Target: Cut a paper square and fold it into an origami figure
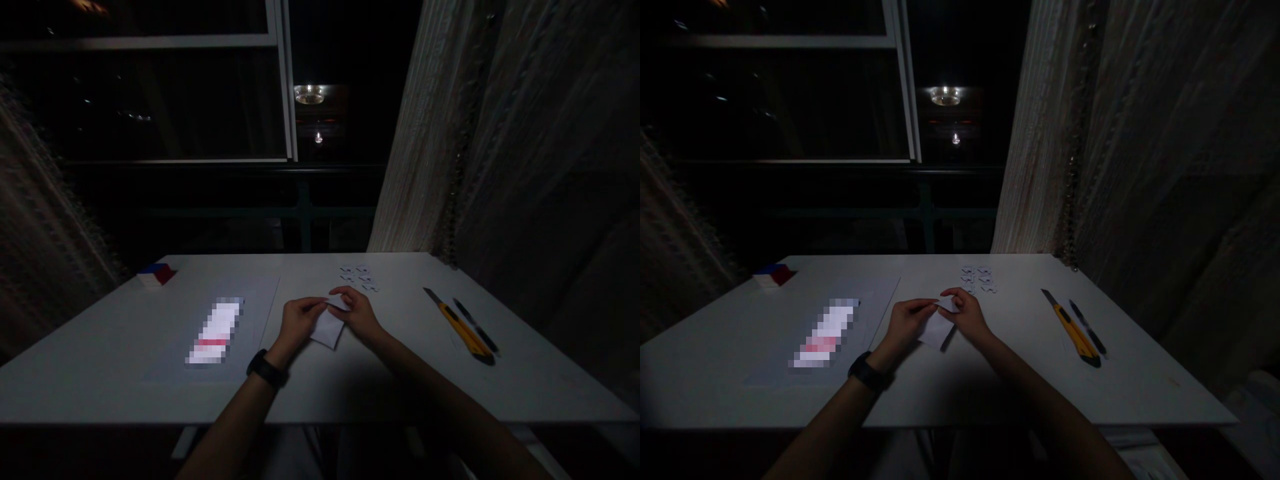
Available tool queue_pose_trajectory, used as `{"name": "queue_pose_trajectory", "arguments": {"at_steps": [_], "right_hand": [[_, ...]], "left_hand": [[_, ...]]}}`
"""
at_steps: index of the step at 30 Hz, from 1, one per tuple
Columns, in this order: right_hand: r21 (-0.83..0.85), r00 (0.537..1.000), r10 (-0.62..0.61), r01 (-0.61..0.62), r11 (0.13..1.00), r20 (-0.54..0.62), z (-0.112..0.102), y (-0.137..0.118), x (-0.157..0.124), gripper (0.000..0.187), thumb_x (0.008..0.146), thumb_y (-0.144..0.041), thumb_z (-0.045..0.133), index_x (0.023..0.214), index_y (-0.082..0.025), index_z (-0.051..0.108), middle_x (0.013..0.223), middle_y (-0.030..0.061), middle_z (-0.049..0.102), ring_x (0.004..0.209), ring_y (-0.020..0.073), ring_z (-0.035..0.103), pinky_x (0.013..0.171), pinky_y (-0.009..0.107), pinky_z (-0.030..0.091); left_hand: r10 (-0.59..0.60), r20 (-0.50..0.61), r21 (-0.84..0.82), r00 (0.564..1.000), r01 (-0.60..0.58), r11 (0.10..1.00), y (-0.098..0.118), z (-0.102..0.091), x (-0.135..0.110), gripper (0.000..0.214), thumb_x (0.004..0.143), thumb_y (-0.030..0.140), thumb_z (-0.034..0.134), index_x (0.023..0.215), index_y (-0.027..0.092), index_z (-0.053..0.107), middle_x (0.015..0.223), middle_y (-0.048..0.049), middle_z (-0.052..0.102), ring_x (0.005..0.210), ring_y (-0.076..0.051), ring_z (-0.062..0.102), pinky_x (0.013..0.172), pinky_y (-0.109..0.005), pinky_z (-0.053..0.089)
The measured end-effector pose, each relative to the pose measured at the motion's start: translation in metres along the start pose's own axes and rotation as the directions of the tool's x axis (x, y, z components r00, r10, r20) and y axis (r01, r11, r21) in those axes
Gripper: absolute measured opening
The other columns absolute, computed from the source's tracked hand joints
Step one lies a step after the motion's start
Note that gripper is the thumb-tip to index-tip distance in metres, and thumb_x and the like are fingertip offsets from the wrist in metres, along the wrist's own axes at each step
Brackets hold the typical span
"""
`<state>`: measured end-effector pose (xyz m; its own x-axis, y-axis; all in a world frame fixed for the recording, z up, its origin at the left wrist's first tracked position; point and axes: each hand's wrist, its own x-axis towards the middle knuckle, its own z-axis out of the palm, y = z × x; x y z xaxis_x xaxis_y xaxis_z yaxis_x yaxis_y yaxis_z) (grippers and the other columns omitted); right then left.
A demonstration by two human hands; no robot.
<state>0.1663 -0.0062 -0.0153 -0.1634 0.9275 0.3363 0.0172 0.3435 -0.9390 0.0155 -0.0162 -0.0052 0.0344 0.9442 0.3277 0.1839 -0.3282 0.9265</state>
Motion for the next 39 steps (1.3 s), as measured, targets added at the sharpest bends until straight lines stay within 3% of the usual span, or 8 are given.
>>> {"name": "queue_pose_trajectory", "arguments": {"at_steps": [9, 14, 18, 25, 32, 39], "right_hand": [[0.012, 1.0, 0.01, -0.01, 1.0, -0.002, -0.0003, 0.0002, -0.0017, 0.035, 0.058, -0.027, 0.068, 0.089, -0.021, 0.054, 0.05, -0.0094, 0.035, 0.045, 0.0076, 0.036, 0.044, 0.02, 0.028], [0.124, 0.995, 0.09, -0.095, 0.988, 0.049, -0.0025, -0.0054, -0.0019, 0.038, 0.058, -0.028, 0.068, 0.093, -0.02, 0.055, 0.055, -0.0064, 0.048, 0.049, 0.0092, 0.045, 0.047, 0.021, 0.032], [0.249, 0.986, 0.138, -0.158, 0.955, 0.098, -0.004, -0.0054, -0.0022, 0.043, 0.057, -0.028, 0.069, 0.098, -0.022, 0.056, 0.073, -0.0003, 0.061, 0.059, 0.0126, 0.054, 0.055, 0.024, 0.038], [0.324, 0.958, 0.269, -0.286, 0.902, 0.095, -0.0041, -0.0048, -0.0028, 0.034, 0.056, -0.025, 0.071, 0.088, -0.02, 0.06, 0.077, 0.0002, 0.062, 0.06, 0.0123, 0.054, 0.054, 0.024, 0.04], [0.331, 0.95, 0.303, -0.31, 0.891, 0.076, -0.0051, -0.0037, -0.0013, 0.03, 0.055, -0.024, 0.069, 0.084, -0.02, 0.061, 0.075, 0.0012, 0.062, 0.061, 0.0138, 0.054, 0.052, 0.024, 0.04], [0.326, 0.969, 0.244, -0.221, 0.919, -0.029, 0.0005, -0.0017, -0.0013, 0.019, 0.055, -0.015, 0.057, 0.074, -0.018, 0.062, 0.066, -0.0002, 0.061, 0.059, 0.0143, 0.053, 0.053, 0.024, 0.038]], "left_hand": [[-0.021, 0.088, -0.052, 0.996, 0.026, 0.998, -0.0037, -0.0008, 0.0016, 0.022, 0.064, 0.026, 0.066, 0.082, 0.014, 0.071, 0.08, -0.0089, 0.07, 0.073, -0.02, 0.063, 0.069, -0.029, 0.048], [-0.082, 0.061, -0.127, 0.995, 0.089, 0.988, -0.0056, -0.0026, 0.0019, 0.025, 0.063, 0.028, 0.067, 0.083, 0.013, 0.07, 0.079, -0.0085, 0.07, 0.069, -0.019, 0.062, 0.066, -0.029, 0.047], [-0.149, 0.107, -0.245, 0.983, 0.171, 0.954, -0.0038, -0.004, 0.0013, 0.03, 0.062, 0.028, 0.069, 0.087, 0.012, 0.07, 0.084, -0.0097, 0.069, 0.073, -0.019, 0.061, 0.069, -0.031, 0.047], [-0.244, 0.189, -0.397, 0.951, 0.301, 0.867, -0.0005, -0.0048, 0.0009, 0.032, 0.06, 0.028, 0.071, 0.088, 0.012, 0.07, 0.088, -0.0115, 0.068, 0.075, -0.019, 0.062, 0.071, -0.03, 0.046], [-0.258, 0.187, -0.414, 0.948, 0.315, 0.854, -0.0041, -0.0053, 0.0018, 0.031, 0.058, 0.026, 0.072, 0.086, 0.011, 0.07, 0.085, -0.0116, 0.068, 0.072, -0.018, 0.062, 0.069, -0.03, 0.046], [-0.241, 0.174, -0.368, 0.955, 0.29, 0.884, -0.002, -0.005, 0.0009, 0.032, 0.059, 0.027, 0.071, 0.087, 0.011, 0.069, 0.084, -0.0111, 0.069, 0.073, -0.019, 0.061, 0.069, -0.03, 0.046]]}}
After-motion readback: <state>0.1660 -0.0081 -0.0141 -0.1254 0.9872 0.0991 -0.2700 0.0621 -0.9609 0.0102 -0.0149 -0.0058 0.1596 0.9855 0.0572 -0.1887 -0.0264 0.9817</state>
